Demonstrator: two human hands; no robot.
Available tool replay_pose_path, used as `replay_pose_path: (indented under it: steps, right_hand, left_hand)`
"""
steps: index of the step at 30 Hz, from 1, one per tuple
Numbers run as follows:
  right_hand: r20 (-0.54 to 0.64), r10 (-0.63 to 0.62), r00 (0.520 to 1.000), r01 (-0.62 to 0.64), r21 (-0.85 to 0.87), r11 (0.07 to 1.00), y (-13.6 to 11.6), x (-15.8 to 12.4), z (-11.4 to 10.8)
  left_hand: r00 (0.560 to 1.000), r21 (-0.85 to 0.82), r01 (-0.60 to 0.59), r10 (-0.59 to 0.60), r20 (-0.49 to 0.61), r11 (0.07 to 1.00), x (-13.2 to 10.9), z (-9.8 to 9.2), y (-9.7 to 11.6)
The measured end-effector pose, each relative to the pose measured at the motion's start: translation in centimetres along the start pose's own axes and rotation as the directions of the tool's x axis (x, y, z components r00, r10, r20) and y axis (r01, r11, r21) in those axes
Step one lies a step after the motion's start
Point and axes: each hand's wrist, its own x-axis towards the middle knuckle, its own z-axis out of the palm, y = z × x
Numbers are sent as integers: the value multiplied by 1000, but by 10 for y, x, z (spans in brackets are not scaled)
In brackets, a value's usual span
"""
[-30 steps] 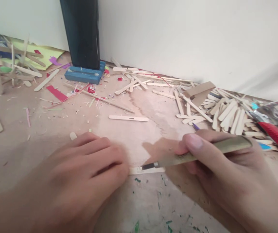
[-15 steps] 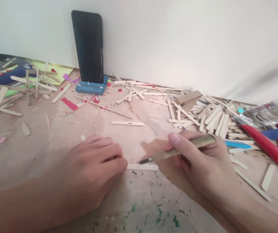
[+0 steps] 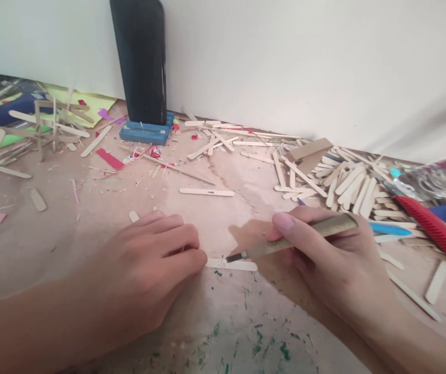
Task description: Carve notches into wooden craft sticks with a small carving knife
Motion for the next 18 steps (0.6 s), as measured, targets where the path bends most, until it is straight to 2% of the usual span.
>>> replay_pose_path:
  steps: [9, 14, 18]
  right_hand:
    - [-61, 5, 998, -3, 27, 1000, 3, 0, 4]
    - [-9, -9, 1000, 9, -6, 1000, 2, -1, 2]
    - [-54, -18, 998, 19, 16, 1000, 3, 0, 2]
  left_hand:
    - [1000, 7, 3, -3, -1, 1000, 4, 0, -2]
    - [1000, 25, -7, 7, -4, 1000, 1, 0, -3]
    - [1000, -1, 8, -8, -8, 1000, 1, 4, -3]
